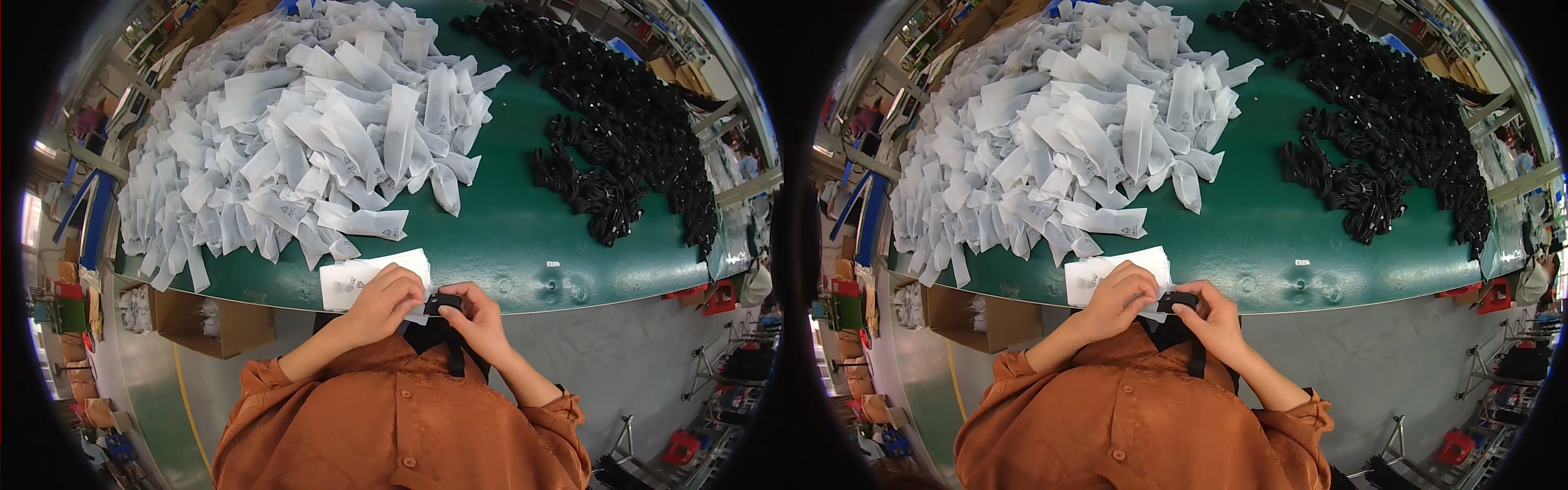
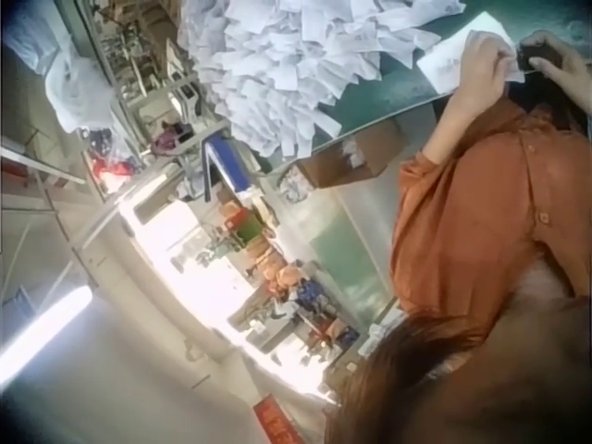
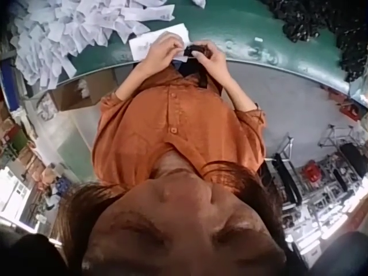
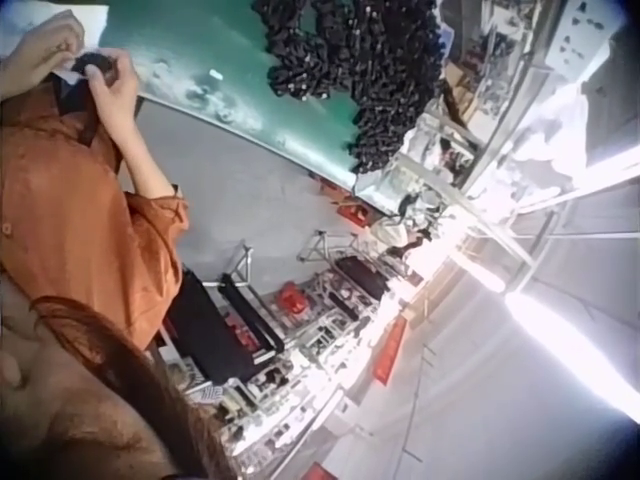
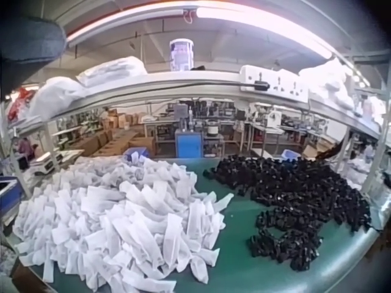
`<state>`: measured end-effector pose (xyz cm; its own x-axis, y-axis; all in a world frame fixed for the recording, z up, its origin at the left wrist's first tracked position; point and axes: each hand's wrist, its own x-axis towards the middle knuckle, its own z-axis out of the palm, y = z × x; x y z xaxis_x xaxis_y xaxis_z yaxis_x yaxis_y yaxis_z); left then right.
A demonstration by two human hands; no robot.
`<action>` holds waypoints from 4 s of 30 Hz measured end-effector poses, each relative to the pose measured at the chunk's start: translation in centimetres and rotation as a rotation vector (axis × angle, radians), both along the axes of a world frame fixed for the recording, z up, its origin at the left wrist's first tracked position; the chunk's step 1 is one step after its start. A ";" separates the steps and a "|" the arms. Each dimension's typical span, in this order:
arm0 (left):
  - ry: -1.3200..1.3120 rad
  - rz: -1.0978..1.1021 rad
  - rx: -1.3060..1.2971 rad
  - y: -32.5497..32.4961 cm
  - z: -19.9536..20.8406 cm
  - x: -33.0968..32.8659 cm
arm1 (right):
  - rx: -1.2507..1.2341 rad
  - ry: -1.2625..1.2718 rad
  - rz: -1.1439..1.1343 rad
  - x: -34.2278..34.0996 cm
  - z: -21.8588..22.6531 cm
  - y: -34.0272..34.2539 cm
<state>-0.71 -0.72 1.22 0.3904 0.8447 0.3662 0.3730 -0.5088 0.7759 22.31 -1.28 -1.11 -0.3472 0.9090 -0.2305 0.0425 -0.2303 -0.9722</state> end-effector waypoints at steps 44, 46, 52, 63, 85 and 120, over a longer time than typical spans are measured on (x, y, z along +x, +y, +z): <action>0.255 0.237 0.118 -0.5 -2.5 1.3 | -0.037 -0.009 -0.013 3.0 1.2 5.1; 0.189 0.244 0.045 -0.4 -2.7 1.1 | -0.045 -0.003 0.021 2.8 1.4 4.1; -0.009 0.271 -0.264 -0.4 -1.7 0.5 | -0.399 0.194 0.137 2.7 1.7 3.6; -0.088 0.218 -0.324 -0.6 -1.3 0.3 | -0.572 0.274 0.103 2.1 1.4 3.5; -0.050 0.097 -0.068 0.6 0.8 0.5 | 0.926 -0.328 0.369 0.7 4.0 2.6; 0.238 0.095 0.070 -0.4 -1.4 0.3 | 0.759 -0.473 -0.348 2.7 1.8 7.3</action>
